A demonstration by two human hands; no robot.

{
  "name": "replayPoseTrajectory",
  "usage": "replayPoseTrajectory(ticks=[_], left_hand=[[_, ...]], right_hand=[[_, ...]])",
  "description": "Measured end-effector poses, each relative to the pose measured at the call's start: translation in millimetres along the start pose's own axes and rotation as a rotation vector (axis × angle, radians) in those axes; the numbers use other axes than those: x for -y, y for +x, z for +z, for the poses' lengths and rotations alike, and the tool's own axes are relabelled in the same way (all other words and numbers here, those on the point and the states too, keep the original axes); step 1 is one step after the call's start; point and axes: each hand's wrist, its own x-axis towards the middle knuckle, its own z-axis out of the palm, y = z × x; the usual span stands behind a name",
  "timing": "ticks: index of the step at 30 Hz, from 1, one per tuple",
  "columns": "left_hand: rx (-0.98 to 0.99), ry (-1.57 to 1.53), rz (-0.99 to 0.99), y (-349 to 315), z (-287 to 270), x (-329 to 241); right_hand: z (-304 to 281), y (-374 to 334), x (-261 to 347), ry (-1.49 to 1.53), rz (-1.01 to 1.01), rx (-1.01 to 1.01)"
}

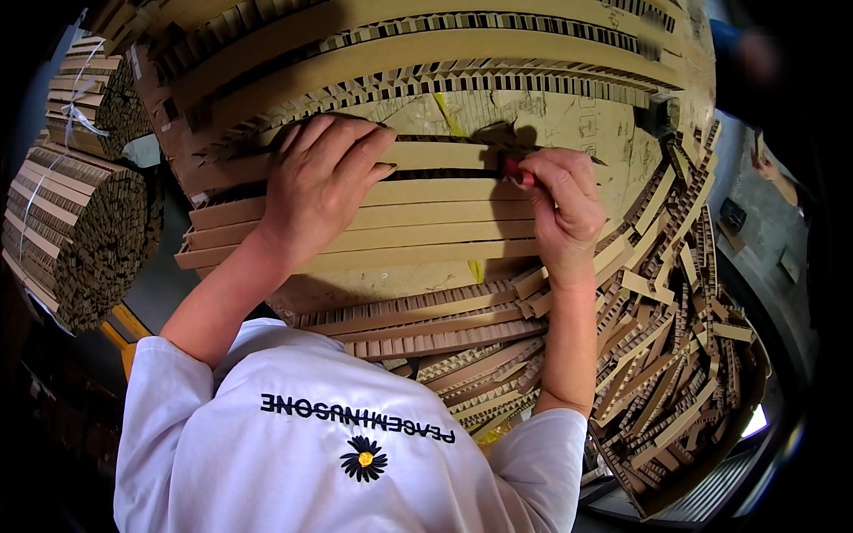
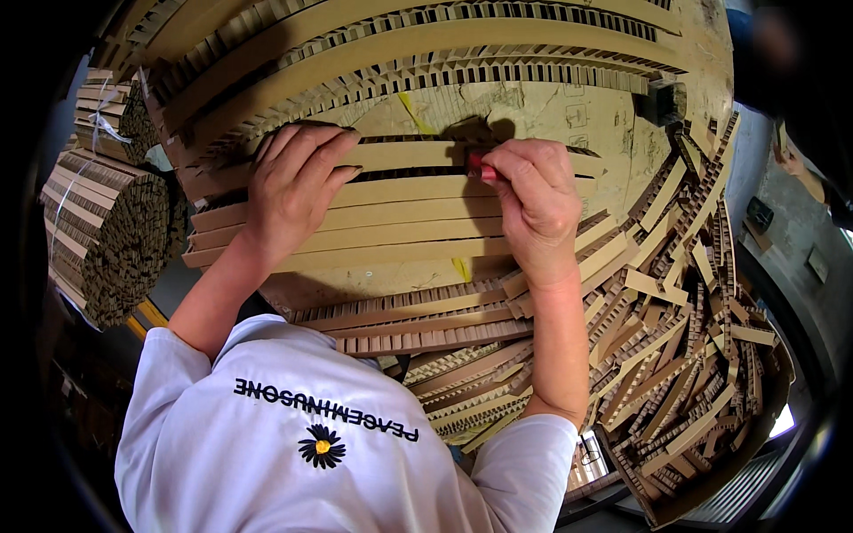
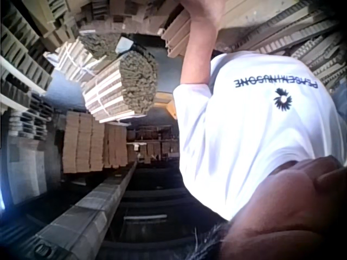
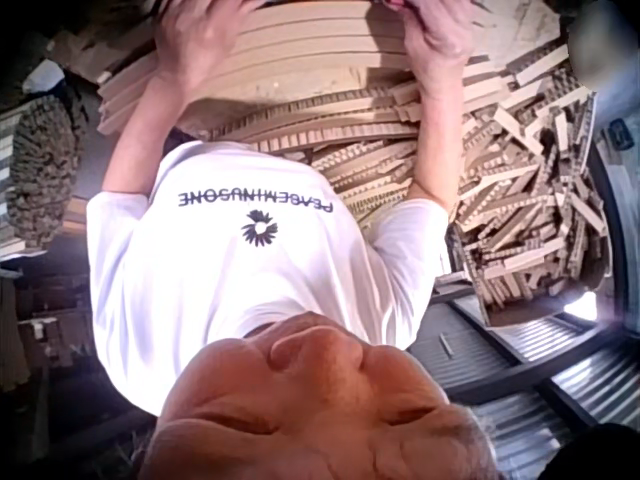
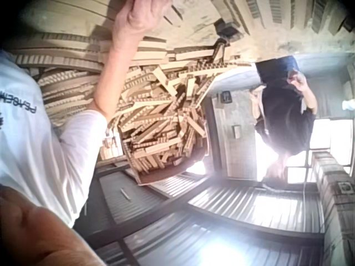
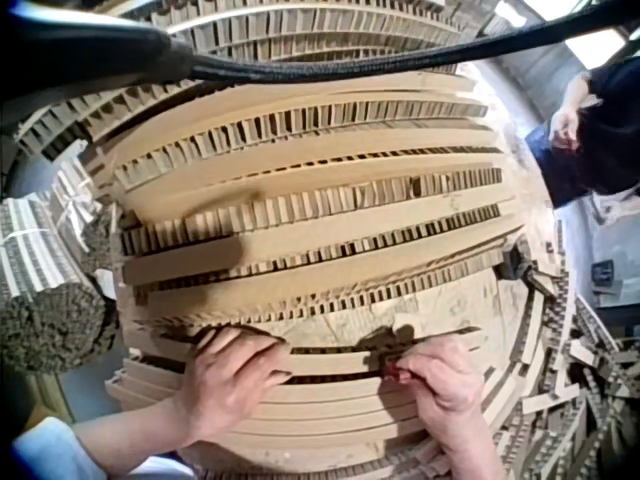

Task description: The person repeatedly scrapes the surface of stacked cardboard strips with a small red tool, removing material and creating a pile of debris. The person handles the strips one at a time, scraping along their length and then moving to the next strip.

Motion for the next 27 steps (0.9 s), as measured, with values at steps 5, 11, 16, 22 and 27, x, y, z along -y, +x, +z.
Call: replayPoseTrajectory(ticks=[5,11,16,22,27], left_hand=[[-0.009,0.000,0.001,0,0,0],[-0.013,0.000,-0.001,0,1,1],[0.022,-0.025,-0.017,2,-2,0],[0.083,-0.044,-0.051,3,-8,-2],[0.099,-0.020,-0.063,5,-11,-4]], right_hand=[[1,1,0,-0.034,-0.001,0.003],[-1,5,4,-0.078,-0.012,0.061],[-4,8,-6,-0.148,-0.094,0.064],[-3,10,-8,-0.202,-0.131,0.041],[-1,12,-7,-0.252,-0.138,0.021]])
